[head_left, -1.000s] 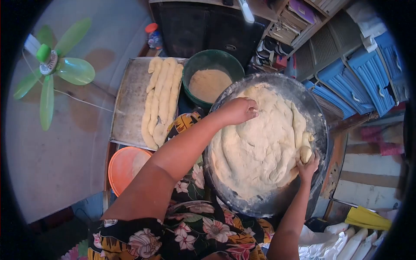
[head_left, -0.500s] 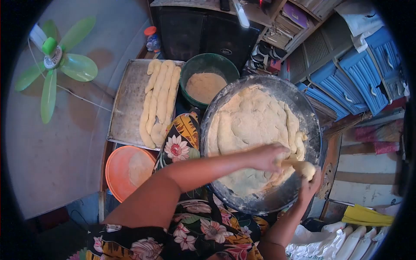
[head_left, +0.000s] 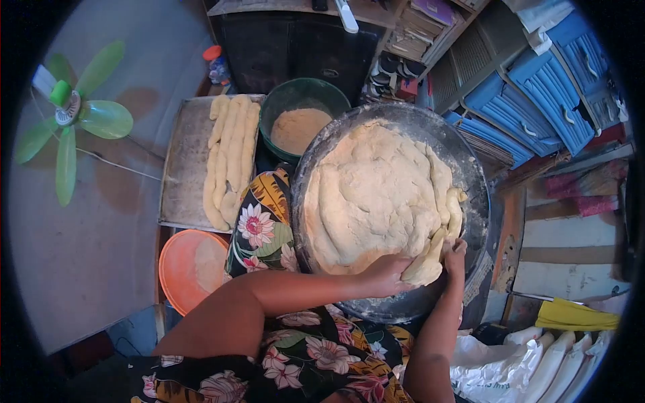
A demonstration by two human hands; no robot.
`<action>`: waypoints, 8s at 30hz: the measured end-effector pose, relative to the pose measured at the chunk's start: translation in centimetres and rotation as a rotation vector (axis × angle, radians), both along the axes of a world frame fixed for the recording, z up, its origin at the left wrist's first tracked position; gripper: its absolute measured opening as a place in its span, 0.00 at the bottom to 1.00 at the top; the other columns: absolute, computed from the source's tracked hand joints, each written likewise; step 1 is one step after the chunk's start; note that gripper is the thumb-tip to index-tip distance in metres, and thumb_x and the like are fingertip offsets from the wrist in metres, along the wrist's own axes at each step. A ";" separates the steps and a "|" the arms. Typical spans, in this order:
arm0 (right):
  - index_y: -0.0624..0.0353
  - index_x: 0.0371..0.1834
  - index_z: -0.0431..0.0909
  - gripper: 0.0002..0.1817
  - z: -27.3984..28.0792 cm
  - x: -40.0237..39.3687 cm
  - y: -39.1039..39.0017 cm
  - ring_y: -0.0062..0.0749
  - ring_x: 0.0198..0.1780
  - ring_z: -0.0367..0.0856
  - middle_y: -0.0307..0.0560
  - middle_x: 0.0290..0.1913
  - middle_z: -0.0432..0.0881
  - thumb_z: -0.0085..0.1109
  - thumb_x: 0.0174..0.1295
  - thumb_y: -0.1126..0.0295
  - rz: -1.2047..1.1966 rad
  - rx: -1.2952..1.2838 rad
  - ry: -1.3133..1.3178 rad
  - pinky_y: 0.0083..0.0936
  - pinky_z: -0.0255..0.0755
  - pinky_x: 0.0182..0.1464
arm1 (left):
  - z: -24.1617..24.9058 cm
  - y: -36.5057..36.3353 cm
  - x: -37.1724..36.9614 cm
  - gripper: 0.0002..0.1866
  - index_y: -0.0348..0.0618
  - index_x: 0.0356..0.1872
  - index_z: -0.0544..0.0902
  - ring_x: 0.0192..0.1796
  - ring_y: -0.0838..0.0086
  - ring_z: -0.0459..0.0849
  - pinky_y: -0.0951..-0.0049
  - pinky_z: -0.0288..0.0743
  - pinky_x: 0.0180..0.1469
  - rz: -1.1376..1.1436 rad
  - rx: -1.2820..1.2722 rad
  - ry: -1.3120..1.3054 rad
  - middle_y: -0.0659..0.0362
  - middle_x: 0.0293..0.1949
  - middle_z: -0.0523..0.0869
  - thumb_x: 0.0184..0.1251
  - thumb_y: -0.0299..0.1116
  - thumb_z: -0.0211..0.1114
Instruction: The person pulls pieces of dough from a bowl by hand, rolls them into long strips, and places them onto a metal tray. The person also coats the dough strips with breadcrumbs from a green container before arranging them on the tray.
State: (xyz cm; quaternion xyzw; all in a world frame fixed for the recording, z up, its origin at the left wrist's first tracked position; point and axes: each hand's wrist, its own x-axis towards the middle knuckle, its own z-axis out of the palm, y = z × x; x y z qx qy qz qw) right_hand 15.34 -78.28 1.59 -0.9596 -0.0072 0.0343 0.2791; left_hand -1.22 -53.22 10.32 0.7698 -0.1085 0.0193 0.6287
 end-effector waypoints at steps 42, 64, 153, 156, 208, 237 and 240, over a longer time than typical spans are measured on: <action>0.62 0.63 0.62 0.37 11.5 -14.5 14.1 0.52 0.60 0.63 0.59 0.59 0.68 0.66 0.47 0.68 0.477 0.083 -0.129 0.40 0.59 0.61 | -0.1 16.3 1.3 0.32 0.44 0.63 0.63 0.54 0.63 0.73 0.66 0.67 0.58 0.224 -0.503 0.254 0.48 0.54 0.72 0.53 0.29 0.61; 0.62 0.44 0.74 0.20 11.4 -13.0 13.4 0.42 0.44 0.77 0.53 0.39 0.78 0.66 0.47 0.68 0.448 0.096 0.101 0.30 0.70 0.48 | -1.3 14.0 3.1 0.24 0.37 0.46 0.67 0.39 0.59 0.81 0.66 0.75 0.41 0.572 0.083 0.203 0.47 0.38 0.80 0.50 0.31 0.67; 0.65 0.63 0.59 0.36 8.7 -12.7 13.6 0.37 0.55 0.70 0.53 0.55 0.71 0.63 0.52 0.63 0.213 0.877 0.399 0.31 0.65 0.55 | 8.9 16.4 9.3 0.28 0.36 0.41 0.75 0.41 0.58 0.81 0.64 0.72 0.46 0.519 0.093 -0.006 0.47 0.37 0.82 0.50 0.51 0.70; 0.64 0.66 0.54 0.36 9.5 -11.6 16.7 0.36 0.56 0.69 0.54 0.59 0.67 0.57 0.58 0.59 0.223 1.028 0.182 0.30 0.65 0.56 | 5.5 16.3 9.8 0.28 0.36 0.40 0.75 0.43 0.57 0.81 0.65 0.71 0.48 0.576 0.129 0.037 0.46 0.39 0.82 0.49 0.51 0.70; 0.61 0.42 0.75 0.20 8.0 -12.9 21.6 0.37 0.35 0.78 0.48 0.31 0.80 0.67 0.45 0.68 0.748 0.118 -0.248 0.28 0.71 0.41 | 28.9 25.3 -5.3 0.07 0.49 0.34 0.73 0.26 0.81 0.73 0.78 0.71 0.31 -0.087 -1.133 -0.663 0.67 0.23 0.72 0.67 0.40 0.56; 0.60 0.46 0.72 0.21 6.8 -7.1 65.8 0.21 0.28 0.73 0.39 0.33 0.76 0.65 0.48 0.72 0.898 0.528 0.839 0.17 0.68 0.27 | 8.6 33.3 -30.4 0.18 0.44 0.32 0.66 0.15 0.78 0.67 0.75 0.65 0.15 0.598 -0.863 -0.539 0.63 0.15 0.68 0.62 0.46 0.62; 0.61 0.46 0.72 0.20 5.0 -7.7 69.0 0.20 0.28 0.73 0.40 0.33 0.75 0.64 0.47 0.73 0.814 0.610 0.794 0.17 0.69 0.28 | 6.0 34.2 -30.2 0.18 0.44 0.31 0.67 0.15 0.77 0.68 0.74 0.66 0.17 0.616 -0.955 -0.487 0.63 0.15 0.68 0.60 0.45 0.64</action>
